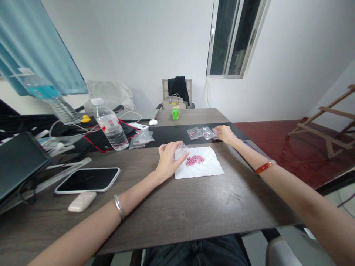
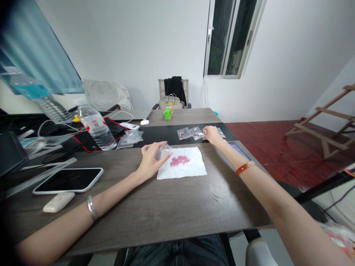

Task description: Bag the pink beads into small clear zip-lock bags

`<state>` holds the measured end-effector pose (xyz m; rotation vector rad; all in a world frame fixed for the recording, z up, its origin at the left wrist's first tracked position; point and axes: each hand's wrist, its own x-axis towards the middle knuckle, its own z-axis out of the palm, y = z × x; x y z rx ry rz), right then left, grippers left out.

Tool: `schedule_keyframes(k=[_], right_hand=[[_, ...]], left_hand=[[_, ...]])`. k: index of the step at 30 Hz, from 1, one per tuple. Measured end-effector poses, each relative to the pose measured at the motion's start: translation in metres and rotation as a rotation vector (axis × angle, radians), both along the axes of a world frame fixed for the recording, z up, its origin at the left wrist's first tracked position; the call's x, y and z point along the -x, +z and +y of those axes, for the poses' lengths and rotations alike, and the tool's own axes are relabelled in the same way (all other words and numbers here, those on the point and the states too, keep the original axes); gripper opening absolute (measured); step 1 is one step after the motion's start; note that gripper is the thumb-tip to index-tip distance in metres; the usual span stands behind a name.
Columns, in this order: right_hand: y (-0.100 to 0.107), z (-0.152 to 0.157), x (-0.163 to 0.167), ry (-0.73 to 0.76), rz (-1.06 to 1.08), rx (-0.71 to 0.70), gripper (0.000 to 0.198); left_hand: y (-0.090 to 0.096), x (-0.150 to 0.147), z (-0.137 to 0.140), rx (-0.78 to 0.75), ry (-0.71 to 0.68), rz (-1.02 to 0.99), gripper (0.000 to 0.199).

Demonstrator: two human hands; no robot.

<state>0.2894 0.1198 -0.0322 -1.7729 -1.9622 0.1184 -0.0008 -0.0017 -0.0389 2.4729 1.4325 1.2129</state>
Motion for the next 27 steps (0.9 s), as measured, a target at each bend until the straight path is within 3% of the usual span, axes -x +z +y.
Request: schedule_keyframes(k=[4, 8, 12, 15, 21, 25, 27], right_hand=[[0.016, -0.024, 0.025, 0.056, 0.094, -0.229, 0.042], [0.032, -0.067, 0.072, 0.297, 0.353, -0.401, 0.037], [0.034, -0.097, 0.109, 0.544, 0.509, -0.321, 0.031], [0.028, -0.099, 0.114, 0.626, 0.491, -0.283, 0.023], [0.011, -0.089, 0.084, 0.541, 0.562, -0.14, 0.026], [0.002, -0.093, 0.059, 0.531, 0.332, -0.076, 0.012], [-0.001, -0.094, 0.051, 0.555, 0.261, -0.018, 0.015]], left_hand=[[-0.002, 0.0, 0.001, -0.015, -0.008, 0.01, 0.038], [-0.002, 0.001, 0.002, -0.004, 0.002, 0.021, 0.041], [-0.001, 0.0, 0.002, -0.003, -0.001, 0.02, 0.044], [0.0, 0.0, 0.001, 0.016, 0.005, 0.014, 0.043], [-0.001, -0.001, 0.001, 0.044, 0.009, -0.032, 0.043], [-0.002, 0.0, 0.001, 0.033, -0.003, -0.029, 0.043], [-0.002, -0.001, 0.002, 0.032, 0.003, -0.02, 0.043]])
